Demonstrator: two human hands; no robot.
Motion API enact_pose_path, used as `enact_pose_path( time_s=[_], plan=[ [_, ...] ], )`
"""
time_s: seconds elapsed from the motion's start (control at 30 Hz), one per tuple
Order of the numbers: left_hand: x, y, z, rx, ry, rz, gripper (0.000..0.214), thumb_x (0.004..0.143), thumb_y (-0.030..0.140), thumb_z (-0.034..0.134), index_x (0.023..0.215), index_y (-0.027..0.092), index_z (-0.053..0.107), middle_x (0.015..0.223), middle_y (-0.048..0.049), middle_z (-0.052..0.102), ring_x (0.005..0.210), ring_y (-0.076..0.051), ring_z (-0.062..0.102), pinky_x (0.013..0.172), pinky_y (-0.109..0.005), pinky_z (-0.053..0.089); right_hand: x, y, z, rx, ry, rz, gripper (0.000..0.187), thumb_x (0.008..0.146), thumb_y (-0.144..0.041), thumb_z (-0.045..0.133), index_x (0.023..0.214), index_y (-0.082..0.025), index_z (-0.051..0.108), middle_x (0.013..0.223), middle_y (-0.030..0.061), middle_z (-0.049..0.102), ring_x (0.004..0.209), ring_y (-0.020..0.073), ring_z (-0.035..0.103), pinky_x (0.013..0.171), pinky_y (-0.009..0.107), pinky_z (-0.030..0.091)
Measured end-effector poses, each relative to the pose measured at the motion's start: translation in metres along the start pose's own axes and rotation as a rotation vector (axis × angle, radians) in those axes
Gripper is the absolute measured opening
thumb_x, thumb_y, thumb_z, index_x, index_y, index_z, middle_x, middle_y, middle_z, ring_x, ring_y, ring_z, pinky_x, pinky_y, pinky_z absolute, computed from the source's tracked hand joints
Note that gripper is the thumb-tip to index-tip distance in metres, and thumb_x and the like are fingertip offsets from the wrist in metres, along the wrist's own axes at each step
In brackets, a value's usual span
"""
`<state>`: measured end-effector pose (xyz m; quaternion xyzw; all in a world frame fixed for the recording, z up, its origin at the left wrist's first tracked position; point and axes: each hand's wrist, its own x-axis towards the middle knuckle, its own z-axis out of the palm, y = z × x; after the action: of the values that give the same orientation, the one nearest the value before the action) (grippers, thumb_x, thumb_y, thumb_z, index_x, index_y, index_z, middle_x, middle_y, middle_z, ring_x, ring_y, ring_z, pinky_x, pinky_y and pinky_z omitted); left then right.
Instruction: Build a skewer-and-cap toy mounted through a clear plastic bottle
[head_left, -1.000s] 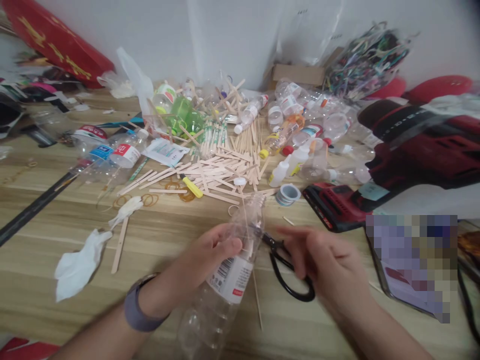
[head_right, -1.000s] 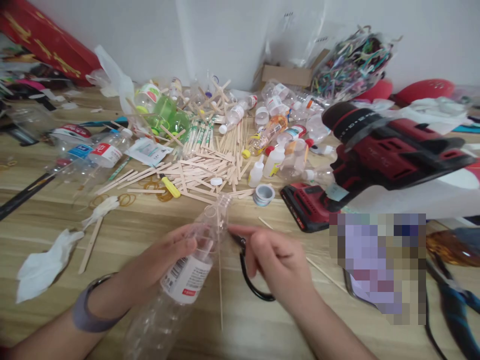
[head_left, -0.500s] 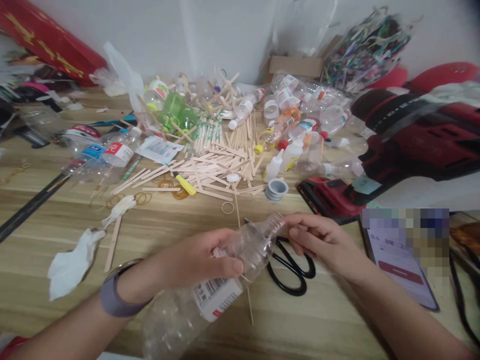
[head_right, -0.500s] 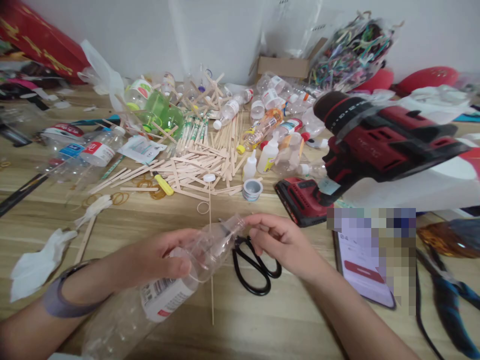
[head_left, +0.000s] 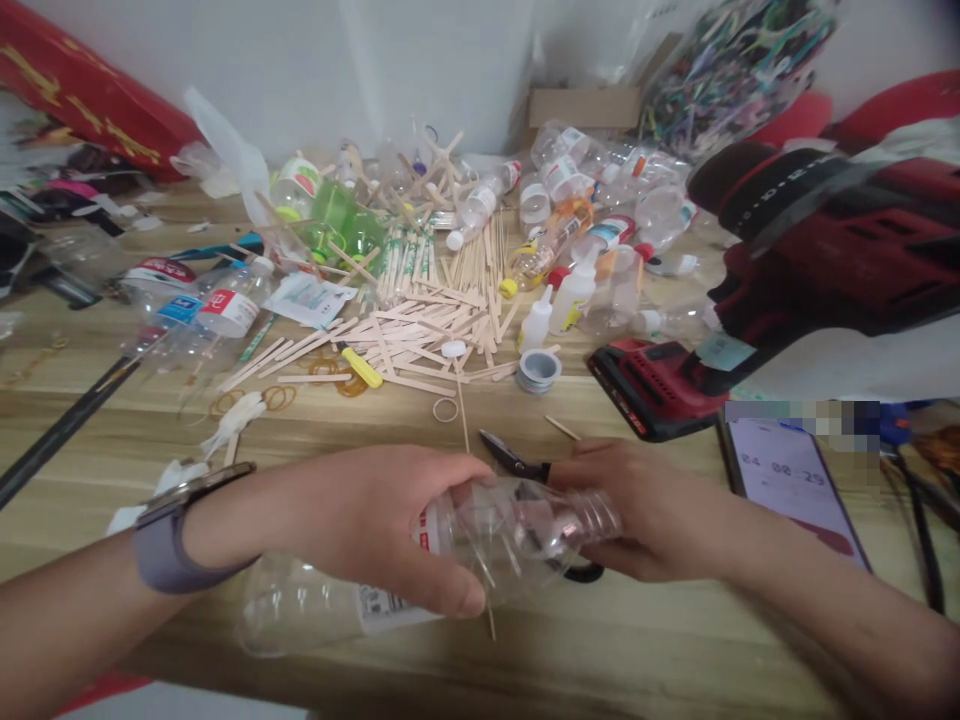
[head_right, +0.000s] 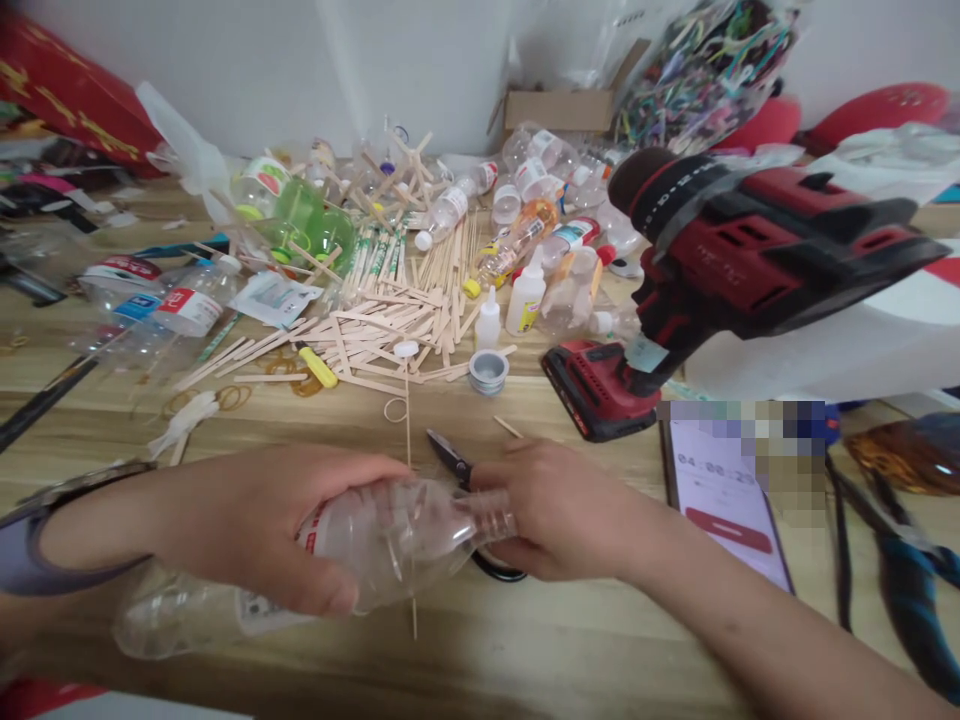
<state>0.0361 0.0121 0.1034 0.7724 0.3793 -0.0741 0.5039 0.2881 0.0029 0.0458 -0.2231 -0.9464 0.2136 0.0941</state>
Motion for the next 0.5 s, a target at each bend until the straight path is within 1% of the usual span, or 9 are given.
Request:
enact_pose_path(
  time_s=[0.03,0.13,0.2,0.27,0.4,0.43,0.5],
  plan=[
    [0.0,0.002,0.0,0.03,-0.028,-0.022,0.055,0.07,0.051,0.07,0.119,0.029,0.06,0.091,0.001,0.07,0.073,-0.019,0.062,0.055,-0.024,0.04,0.0,0.002,0.001,-0.041,-0.001,-0.005,0.017,0.088,-0.024,0.049,0.077,-0.02,0.061,0.071,0.0012,0.057,0.06,0.0139,0.045,0.06,0.028,0.03],
    [-0.001,0.004,0.0,0.062,-0.031,-0.038,0.05,0.071,0.047,0.069,0.115,0.027,0.061,0.087,0.0019,0.069,0.071,-0.017,0.06,0.055,-0.023,0.039,-0.001,0.008,0.006,-0.147,0.008,-0.065,0.026,0.094,-0.024,0.043,0.075,-0.021,0.06,0.068,0.0005,0.057,0.056,0.0133,0.041,0.058,0.029,0.027],
    [-0.001,0.004,0.001,0.058,-0.025,-0.024,0.047,0.071,0.047,0.069,0.112,0.026,0.062,0.084,0.0022,0.068,0.068,-0.016,0.059,0.053,-0.023,0.038,0.0,0.01,0.008,-0.211,0.026,-0.116,0.032,0.096,-0.024,0.038,0.072,-0.021,0.058,0.064,-0.0001,0.056,0.053,0.0136,0.037,0.057,0.031,0.024],
    [-0.001,0.002,0.002,0.042,-0.024,0.0,0.047,0.071,0.05,0.069,0.111,0.027,0.063,0.083,0.0015,0.068,0.067,-0.017,0.058,0.052,-0.023,0.037,0.0,0.011,0.01,-0.254,0.042,-0.154,0.037,0.098,-0.025,0.034,0.07,-0.021,0.057,0.062,-0.0003,0.055,0.053,0.0141,0.034,0.057,0.032,0.023],
    [-0.002,-0.004,0.003,-0.016,-0.053,0.023,0.059,0.07,0.058,0.068,0.121,0.028,0.06,0.091,-0.0005,0.069,0.071,-0.019,0.06,0.052,-0.023,0.038,-0.002,0.005,0.008,-0.248,0.054,-0.179,0.041,0.1,-0.028,0.032,0.068,-0.02,0.057,0.061,0.0003,0.053,0.054,0.0146,0.035,0.057,0.033,0.023],
    [-0.003,-0.005,0.003,-0.037,-0.061,0.024,0.062,0.069,0.057,0.069,0.123,0.029,0.059,0.092,-0.0005,0.069,0.072,-0.019,0.061,0.054,-0.023,0.039,-0.002,0.003,0.008,-0.239,0.06,-0.186,0.04,0.1,-0.029,0.032,0.071,-0.02,0.058,0.061,0.0001,0.053,0.054,0.0147,0.036,0.057,0.033,0.023],
    [-0.004,-0.007,0.004,-0.135,-0.011,0.044,0.062,0.064,0.055,0.075,0.119,0.028,0.064,0.09,0.0001,0.07,0.072,-0.019,0.061,0.055,-0.022,0.04,-0.003,-0.001,0.006,-0.227,0.076,-0.206,0.036,0.1,-0.028,0.032,0.081,-0.021,0.062,0.061,-0.0005,0.053,0.055,0.0147,0.038,0.057,0.032,0.025]
  ],
)
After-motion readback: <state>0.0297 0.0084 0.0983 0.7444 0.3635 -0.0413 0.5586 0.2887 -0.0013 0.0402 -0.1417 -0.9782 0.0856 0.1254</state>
